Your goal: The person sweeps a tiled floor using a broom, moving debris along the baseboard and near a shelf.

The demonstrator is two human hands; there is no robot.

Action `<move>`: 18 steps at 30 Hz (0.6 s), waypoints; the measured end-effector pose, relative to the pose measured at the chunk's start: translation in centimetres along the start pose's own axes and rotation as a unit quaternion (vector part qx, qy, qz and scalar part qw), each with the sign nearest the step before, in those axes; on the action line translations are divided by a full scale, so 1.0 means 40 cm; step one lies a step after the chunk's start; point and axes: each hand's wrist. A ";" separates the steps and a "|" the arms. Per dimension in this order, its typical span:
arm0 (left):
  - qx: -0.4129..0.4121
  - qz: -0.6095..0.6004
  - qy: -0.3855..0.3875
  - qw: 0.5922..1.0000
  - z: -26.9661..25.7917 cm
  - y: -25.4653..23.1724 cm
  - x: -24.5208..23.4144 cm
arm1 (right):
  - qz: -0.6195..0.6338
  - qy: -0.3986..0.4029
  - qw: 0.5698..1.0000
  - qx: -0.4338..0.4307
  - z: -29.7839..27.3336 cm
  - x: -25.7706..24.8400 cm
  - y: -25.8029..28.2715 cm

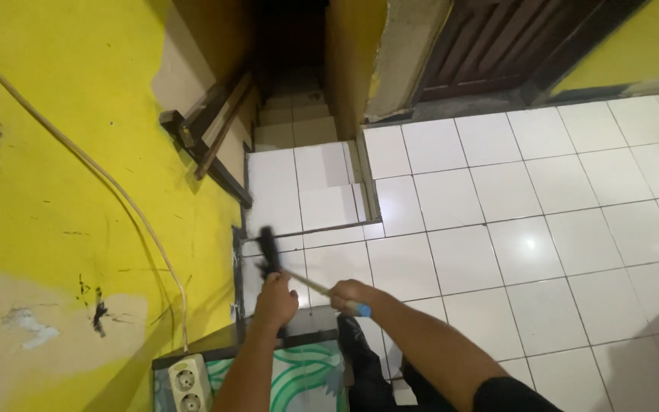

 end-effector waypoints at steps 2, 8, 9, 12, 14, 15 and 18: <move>-0.023 -0.003 0.011 1.000 0.002 0.002 0.000 | -0.281 -0.065 0.950 -0.118 -0.067 -0.095 -0.015; -0.051 0.009 0.066 0.996 0.040 -0.048 0.012 | -0.419 -0.192 0.880 -0.115 -0.288 -0.377 0.020; -0.038 0.009 0.063 0.997 0.046 -0.063 0.019 | -0.320 -0.180 0.927 -0.083 -0.304 -0.400 0.013; -0.006 0.007 0.059 0.998 0.056 -0.110 0.044 | -0.648 -0.276 0.709 -0.014 -0.355 -0.448 -0.004; 0.008 0.001 0.062 0.998 0.059 -0.136 0.059 | -0.759 -0.293 0.581 0.013 -0.362 -0.446 -0.011; 0.007 0.005 0.070 0.998 0.057 -0.145 0.069 | -0.781 -0.290 0.553 0.015 -0.352 -0.428 -0.013; 0.013 0.019 0.087 0.996 0.058 -0.180 0.083 | -0.733 -0.243 0.632 -0.059 -0.346 -0.406 -0.035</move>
Point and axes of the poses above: each hand's wrist, its own z-axis towards the middle knuckle, its own x-axis out of the palm, y = z × x, and after that the axes turned 9 degrees about -z, right-handed
